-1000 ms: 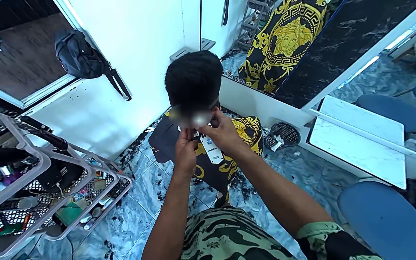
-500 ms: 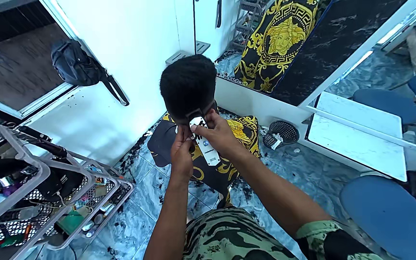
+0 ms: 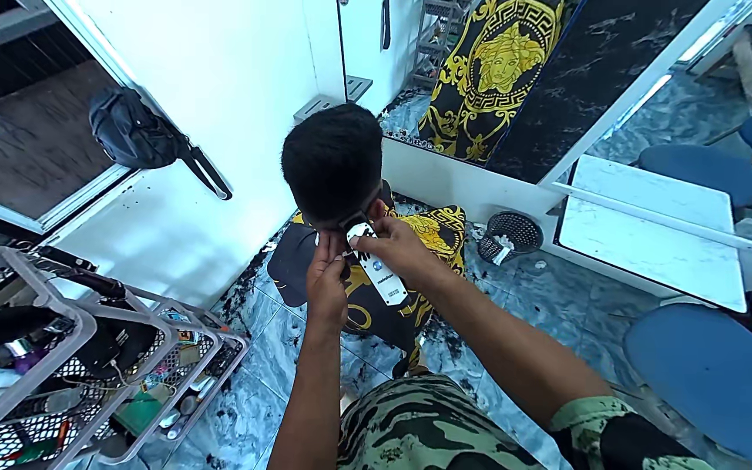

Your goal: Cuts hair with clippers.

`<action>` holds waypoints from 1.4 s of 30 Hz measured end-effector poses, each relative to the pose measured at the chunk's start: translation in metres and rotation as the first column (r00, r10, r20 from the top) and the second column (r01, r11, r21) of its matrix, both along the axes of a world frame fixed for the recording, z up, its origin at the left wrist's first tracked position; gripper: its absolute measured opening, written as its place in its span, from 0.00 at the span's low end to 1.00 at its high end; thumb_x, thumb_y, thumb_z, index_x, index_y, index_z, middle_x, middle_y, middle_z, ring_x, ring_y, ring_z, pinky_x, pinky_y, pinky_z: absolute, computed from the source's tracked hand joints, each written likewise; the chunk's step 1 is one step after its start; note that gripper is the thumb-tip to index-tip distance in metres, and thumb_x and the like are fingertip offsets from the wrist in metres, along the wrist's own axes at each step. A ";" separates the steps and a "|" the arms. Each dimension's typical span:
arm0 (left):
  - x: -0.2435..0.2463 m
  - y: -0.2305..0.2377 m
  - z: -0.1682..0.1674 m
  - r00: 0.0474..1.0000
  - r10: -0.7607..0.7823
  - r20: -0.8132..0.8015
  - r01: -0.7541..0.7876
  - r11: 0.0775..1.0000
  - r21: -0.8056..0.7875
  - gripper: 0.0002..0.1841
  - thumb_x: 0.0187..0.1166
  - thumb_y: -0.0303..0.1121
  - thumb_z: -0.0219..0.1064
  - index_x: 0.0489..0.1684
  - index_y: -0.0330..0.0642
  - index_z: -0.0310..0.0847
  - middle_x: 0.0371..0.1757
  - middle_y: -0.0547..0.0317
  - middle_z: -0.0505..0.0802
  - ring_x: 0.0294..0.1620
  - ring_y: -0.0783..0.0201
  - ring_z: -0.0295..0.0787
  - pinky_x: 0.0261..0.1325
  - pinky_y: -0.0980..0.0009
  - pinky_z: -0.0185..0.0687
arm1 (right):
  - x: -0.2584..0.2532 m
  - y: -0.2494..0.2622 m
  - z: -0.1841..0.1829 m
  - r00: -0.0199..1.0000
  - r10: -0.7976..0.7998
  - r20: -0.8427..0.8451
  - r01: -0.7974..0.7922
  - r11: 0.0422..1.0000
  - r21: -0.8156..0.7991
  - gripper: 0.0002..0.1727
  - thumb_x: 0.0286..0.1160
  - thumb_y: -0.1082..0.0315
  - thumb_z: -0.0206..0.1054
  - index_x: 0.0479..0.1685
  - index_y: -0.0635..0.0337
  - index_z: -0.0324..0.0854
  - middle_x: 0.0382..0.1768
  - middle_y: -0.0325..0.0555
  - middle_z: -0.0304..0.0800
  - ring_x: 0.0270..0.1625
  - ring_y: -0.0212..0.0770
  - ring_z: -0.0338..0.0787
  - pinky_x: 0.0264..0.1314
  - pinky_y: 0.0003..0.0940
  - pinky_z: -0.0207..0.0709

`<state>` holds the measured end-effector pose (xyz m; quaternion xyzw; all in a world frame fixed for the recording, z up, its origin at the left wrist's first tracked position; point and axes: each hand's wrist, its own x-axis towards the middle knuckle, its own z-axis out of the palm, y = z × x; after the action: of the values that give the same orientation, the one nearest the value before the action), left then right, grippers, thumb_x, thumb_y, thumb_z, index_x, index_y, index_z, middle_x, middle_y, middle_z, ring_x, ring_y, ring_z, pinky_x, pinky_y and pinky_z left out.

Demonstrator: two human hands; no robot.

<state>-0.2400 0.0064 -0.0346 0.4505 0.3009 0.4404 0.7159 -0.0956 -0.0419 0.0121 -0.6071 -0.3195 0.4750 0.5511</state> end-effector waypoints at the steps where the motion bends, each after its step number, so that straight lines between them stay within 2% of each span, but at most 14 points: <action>1: 0.000 0.000 0.000 1.000 0.001 -0.002 -0.001 1.000 0.007 0.30 0.90 0.22 0.46 0.93 0.46 0.57 0.88 0.58 0.74 0.83 0.60 0.73 0.79 0.57 0.73 | -0.001 0.002 0.007 1.000 -0.011 -0.015 0.012 0.999 0.036 0.23 0.72 0.61 0.78 0.58 0.65 0.76 0.36 0.55 0.89 0.32 0.46 0.91 0.35 0.42 0.89; 3: -0.001 0.000 -0.001 1.000 -0.001 -0.005 0.001 1.000 0.013 0.30 0.90 0.23 0.46 0.93 0.47 0.57 0.86 0.58 0.76 0.81 0.59 0.76 0.77 0.55 0.75 | -0.003 0.004 0.016 1.000 -0.005 -0.029 0.007 0.996 0.086 0.23 0.74 0.61 0.77 0.60 0.64 0.75 0.38 0.54 0.90 0.34 0.46 0.92 0.37 0.42 0.90; 8: -0.001 0.002 0.001 1.000 -0.006 0.003 0.006 1.000 0.010 0.29 0.90 0.23 0.46 0.93 0.45 0.57 0.89 0.57 0.72 0.86 0.60 0.69 0.83 0.57 0.69 | 0.001 0.000 -0.002 1.000 0.006 0.001 -0.006 0.999 -0.037 0.26 0.71 0.58 0.80 0.60 0.64 0.77 0.35 0.55 0.90 0.31 0.47 0.91 0.34 0.43 0.89; 12: -0.001 0.003 -0.002 1.000 -0.011 -0.001 0.011 1.000 0.022 0.29 0.90 0.23 0.45 0.93 0.45 0.57 0.86 0.55 0.75 0.80 0.59 0.76 0.77 0.55 0.75 | -0.003 0.005 0.014 1.000 -0.002 -0.023 0.004 0.998 0.063 0.24 0.73 0.59 0.78 0.59 0.64 0.75 0.37 0.54 0.91 0.33 0.46 0.92 0.36 0.43 0.90; 16: -0.001 0.003 0.002 1.000 -0.012 -0.009 0.013 1.000 0.012 0.28 0.91 0.24 0.47 0.92 0.45 0.59 0.88 0.57 0.73 0.83 0.60 0.73 0.80 0.57 0.72 | -0.002 0.003 -0.003 1.000 -0.002 -0.018 0.001 1.000 -0.031 0.25 0.70 0.60 0.80 0.57 0.66 0.76 0.36 0.55 0.90 0.32 0.46 0.92 0.37 0.43 0.89; 21: -0.001 0.003 0.001 1.000 -0.016 -0.012 0.016 1.000 0.007 0.28 0.91 0.24 0.47 0.92 0.46 0.60 0.84 0.55 0.77 0.76 0.58 0.80 0.73 0.57 0.79 | -0.001 0.005 0.011 1.000 0.004 0.004 -0.005 0.996 0.092 0.24 0.73 0.59 0.78 0.58 0.64 0.75 0.36 0.54 0.91 0.33 0.46 0.92 0.36 0.43 0.89; 25: 0.000 0.003 0.004 1.000 -0.014 -0.011 0.015 1.000 0.011 0.28 0.90 0.23 0.45 0.92 0.45 0.60 0.87 0.56 0.74 0.80 0.60 0.76 0.76 0.60 0.75 | 0.004 0.002 -0.003 1.000 0.016 0.010 -0.016 1.000 -0.017 0.25 0.71 0.60 0.80 0.57 0.67 0.76 0.36 0.55 0.91 0.33 0.46 0.92 0.38 0.43 0.89; 29: 0.000 0.003 0.002 1.000 -0.013 -0.016 0.013 1.000 0.009 0.29 0.90 0.22 0.45 0.92 0.45 0.59 0.83 0.53 0.78 0.73 0.59 0.81 0.71 0.59 0.79 | 0.002 0.005 0.010 1.000 0.009 -0.005 -0.009 0.996 0.088 0.25 0.74 0.59 0.77 0.60 0.64 0.75 0.39 0.54 0.91 0.34 0.46 0.92 0.37 0.43 0.90; 33: -0.001 0.002 0.004 0.999 -0.008 -0.035 0.008 1.000 0.013 0.29 0.90 0.22 0.44 0.92 0.42 0.57 0.88 0.54 0.73 0.82 0.58 0.75 0.78 0.58 0.74 | -0.001 -0.001 -0.008 0.999 0.010 0.031 -0.010 1.000 -0.018 0.26 0.71 0.59 0.80 0.58 0.65 0.74 0.38 0.56 0.90 0.33 0.47 0.92 0.37 0.44 0.89; 37: 0.000 0.003 0.001 0.999 -0.002 -0.038 0.002 1.000 0.019 0.28 0.90 0.23 0.46 0.91 0.44 0.60 0.84 0.53 0.77 0.75 0.58 0.80 0.74 0.57 0.78 | -0.007 0.007 0.010 0.992 -0.052 0.116 0.038 0.993 0.116 0.27 0.69 0.57 0.80 0.59 0.61 0.74 0.40 0.53 0.89 0.36 0.46 0.91 0.37 0.46 0.89; 39: -0.001 0.003 0.001 1.000 -0.004 -0.024 0.004 1.000 0.017 0.28 0.91 0.24 0.46 0.92 0.44 0.59 0.85 0.54 0.76 0.77 0.58 0.79 0.76 0.57 0.77 | -0.009 0.007 0.002 0.985 -0.058 0.161 0.045 0.995 0.085 0.30 0.67 0.56 0.81 0.61 0.61 0.72 0.40 0.53 0.88 0.36 0.47 0.91 0.38 0.47 0.88; 42: -0.001 0.003 0.004 1.000 0.006 -0.018 -0.006 1.000 -0.004 0.29 0.91 0.24 0.45 0.93 0.46 0.55 0.86 0.54 0.75 0.79 0.58 0.78 0.76 0.58 0.76 | -0.007 0.005 -0.016 0.990 -0.056 0.129 0.061 0.997 -0.039 0.34 0.62 0.58 0.83 0.64 0.61 0.68 0.40 0.55 0.87 0.37 0.49 0.91 0.41 0.49 0.88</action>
<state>-0.2412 0.0097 -0.0309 0.4520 0.3099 0.4379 0.7127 -0.1026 -0.0372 -0.0043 -0.6572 -0.3257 0.4256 0.5300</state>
